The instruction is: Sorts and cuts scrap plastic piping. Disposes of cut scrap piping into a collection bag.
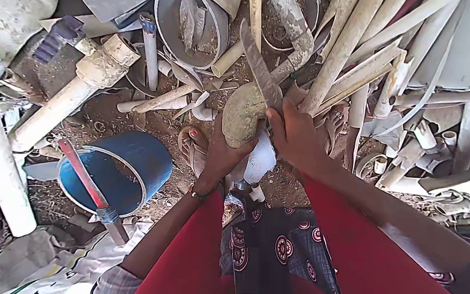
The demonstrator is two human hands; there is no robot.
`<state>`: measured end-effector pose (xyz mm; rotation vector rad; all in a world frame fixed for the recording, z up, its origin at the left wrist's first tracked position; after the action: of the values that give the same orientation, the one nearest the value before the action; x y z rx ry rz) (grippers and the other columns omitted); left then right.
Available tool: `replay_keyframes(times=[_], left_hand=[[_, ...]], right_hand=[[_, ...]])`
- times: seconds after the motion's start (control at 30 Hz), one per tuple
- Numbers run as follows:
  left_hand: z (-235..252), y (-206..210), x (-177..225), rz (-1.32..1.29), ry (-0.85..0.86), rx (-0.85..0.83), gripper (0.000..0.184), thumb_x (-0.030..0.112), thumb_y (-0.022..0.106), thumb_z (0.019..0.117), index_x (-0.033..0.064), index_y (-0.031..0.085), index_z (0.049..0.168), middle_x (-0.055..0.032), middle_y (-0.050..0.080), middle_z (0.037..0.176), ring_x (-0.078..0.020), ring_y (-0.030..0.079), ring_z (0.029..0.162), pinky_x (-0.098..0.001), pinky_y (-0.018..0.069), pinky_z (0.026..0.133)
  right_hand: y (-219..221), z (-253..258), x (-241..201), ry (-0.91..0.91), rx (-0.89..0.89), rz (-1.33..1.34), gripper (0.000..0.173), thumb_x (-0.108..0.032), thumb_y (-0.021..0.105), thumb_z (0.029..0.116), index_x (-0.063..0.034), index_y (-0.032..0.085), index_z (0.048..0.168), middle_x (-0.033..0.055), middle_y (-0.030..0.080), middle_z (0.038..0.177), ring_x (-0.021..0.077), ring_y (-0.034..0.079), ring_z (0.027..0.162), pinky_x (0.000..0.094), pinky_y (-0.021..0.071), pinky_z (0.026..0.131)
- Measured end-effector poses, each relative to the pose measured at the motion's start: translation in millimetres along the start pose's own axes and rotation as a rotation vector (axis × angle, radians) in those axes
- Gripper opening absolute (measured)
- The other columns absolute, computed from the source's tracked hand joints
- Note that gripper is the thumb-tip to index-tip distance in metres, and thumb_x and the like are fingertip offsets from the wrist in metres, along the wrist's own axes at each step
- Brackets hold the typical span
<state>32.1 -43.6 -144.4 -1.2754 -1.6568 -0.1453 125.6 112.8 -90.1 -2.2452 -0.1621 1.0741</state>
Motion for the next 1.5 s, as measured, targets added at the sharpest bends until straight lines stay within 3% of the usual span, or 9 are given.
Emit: replay_keyframes(times=[0.1, 0.27, 0.47, 0.57, 0.77, 1.0, 1.13, 1.27, 1.5], left_hand=[[0.1, -0.4, -0.3, -0.021, -0.014, -0.002, 0.096, 0.05, 0.083, 0.071, 0.011, 0.04, 0.148, -0.0071, 0.064, 0.122, -0.0092, 0.065, 0.108, -0.0343, 0.054, 0.094], [-2.2, 1.0, 2.8, -0.038, -0.005, -0.002, 0.097, 0.046, 0.084, 0.0731, 0.0121, 0.038, 0.151, -0.0092, 0.064, 0.126, -0.0121, 0.064, 0.111, -0.0367, 0.0532, 0.096], [-2.8, -1.8, 5.4, 0.006, -0.001, 0.003, 0.096, 0.047, 0.082, 0.0723, 0.0102, 0.039, 0.15, -0.01, 0.064, 0.124, -0.0127, 0.064, 0.109, -0.0374, 0.0531, 0.095], [-3.8, 0.9, 4.4, -0.002, 0.002, 0.005, 0.096, 0.046, 0.084, 0.0728, 0.0131, 0.038, 0.15, -0.0084, 0.064, 0.124, -0.0119, 0.065, 0.109, -0.0369, 0.0541, 0.095], [-1.0, -1.9, 1.7, -0.007, 0.01, 0.015, 0.096, 0.045, 0.082, 0.0705, 0.0099, 0.04, 0.149, -0.0095, 0.061, 0.128, -0.0111, 0.062, 0.113, -0.0336, 0.0512, 0.097], [-6.0, 4.5, -12.6, -0.12, -0.175, -0.046, 0.098, 0.055, 0.08, 0.0754, 0.0134, 0.036, 0.152, -0.0062, 0.065, 0.121, -0.0096, 0.066, 0.105, -0.0349, 0.0558, 0.091], [-5.7, 6.1, -13.6, -0.096, -0.169, -0.045, 0.098, 0.057, 0.078, 0.0765, 0.0129, 0.035, 0.153, -0.0076, 0.066, 0.121, -0.0111, 0.066, 0.105, -0.0362, 0.0554, 0.091], [-5.5, 4.7, -13.8, -0.098, -0.169, -0.044, 0.093, 0.053, 0.076, 0.0766, 0.0114, 0.037, 0.151, -0.0052, 0.066, 0.118, -0.0068, 0.066, 0.101, -0.0321, 0.055, 0.089], [-6.1, 4.5, -15.2, -0.126, -0.191, -0.063, 0.097, 0.054, 0.078, 0.0788, 0.0111, 0.033, 0.154, -0.0089, 0.065, 0.122, -0.0117, 0.066, 0.105, -0.0362, 0.0551, 0.092]], right_hand=[[4.6, -3.0, -10.5, -0.076, -0.065, -0.094, 0.031, -0.032, 0.042, 0.1109, -0.0033, 0.053, 0.105, 0.0036, 0.047, 0.059, 0.0202, 0.055, 0.05, 0.0352, 0.0447, 0.046], [-14.6, 6.2, 3.2, 0.057, -0.038, 0.013, 0.037, -0.038, 0.038, 0.1122, -0.0036, 0.049, 0.106, 0.0084, 0.045, 0.063, 0.022, 0.047, 0.045, 0.0364, 0.0376, 0.039], [7.9, -2.8, -21.9, 0.005, -0.164, -0.08, 0.033, -0.035, 0.042, 0.1117, -0.0032, 0.052, 0.109, 0.0087, 0.051, 0.064, 0.0256, 0.058, 0.055, 0.0406, 0.0473, 0.048], [-12.7, 4.0, -8.4, 0.055, -0.082, -0.015, 0.038, -0.038, 0.039, 0.1119, -0.0025, 0.05, 0.107, 0.01, 0.046, 0.062, 0.0235, 0.049, 0.044, 0.0375, 0.0402, 0.039], [11.1, -2.6, -28.2, -0.004, -0.192, -0.145, 0.032, -0.035, 0.043, 0.1114, -0.0046, 0.052, 0.11, 0.0071, 0.051, 0.063, 0.0258, 0.059, 0.056, 0.0404, 0.0474, 0.049], [-18.4, 2.9, -2.5, 0.038, 0.006, -0.088, 0.034, -0.036, 0.04, 0.1121, -0.0036, 0.05, 0.109, 0.007, 0.045, 0.059, 0.0213, 0.047, 0.042, 0.0351, 0.0372, 0.036], [-3.0, 2.1, -8.9, 0.039, -0.024, -0.099, 0.034, -0.036, 0.038, 0.1124, -0.0026, 0.047, 0.115, 0.0097, 0.048, 0.063, 0.0264, 0.054, 0.048, 0.0401, 0.0432, 0.041], [26.3, -0.3, -26.5, -0.119, -0.077, -0.221, 0.029, -0.028, 0.044, 0.111, 0.0, 0.05, 0.115, 0.0103, 0.055, 0.062, 0.0313, 0.064, 0.057, 0.0442, 0.0511, 0.051], [-3.9, 4.6, -14.4, -0.035, 0.039, -0.202, 0.031, -0.033, 0.04, 0.1122, -0.0023, 0.046, 0.114, 0.0104, 0.047, 0.061, 0.03, 0.055, 0.047, 0.0418, 0.0439, 0.04]])
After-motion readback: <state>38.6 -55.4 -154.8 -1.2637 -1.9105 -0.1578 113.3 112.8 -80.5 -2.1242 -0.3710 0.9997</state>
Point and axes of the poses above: each hand's wrist, its own z-axis towards the middle knuckle, its own y-axis out of the palm, x = y × z, the point moved 9 cm from there along z, towards the middle knuckle
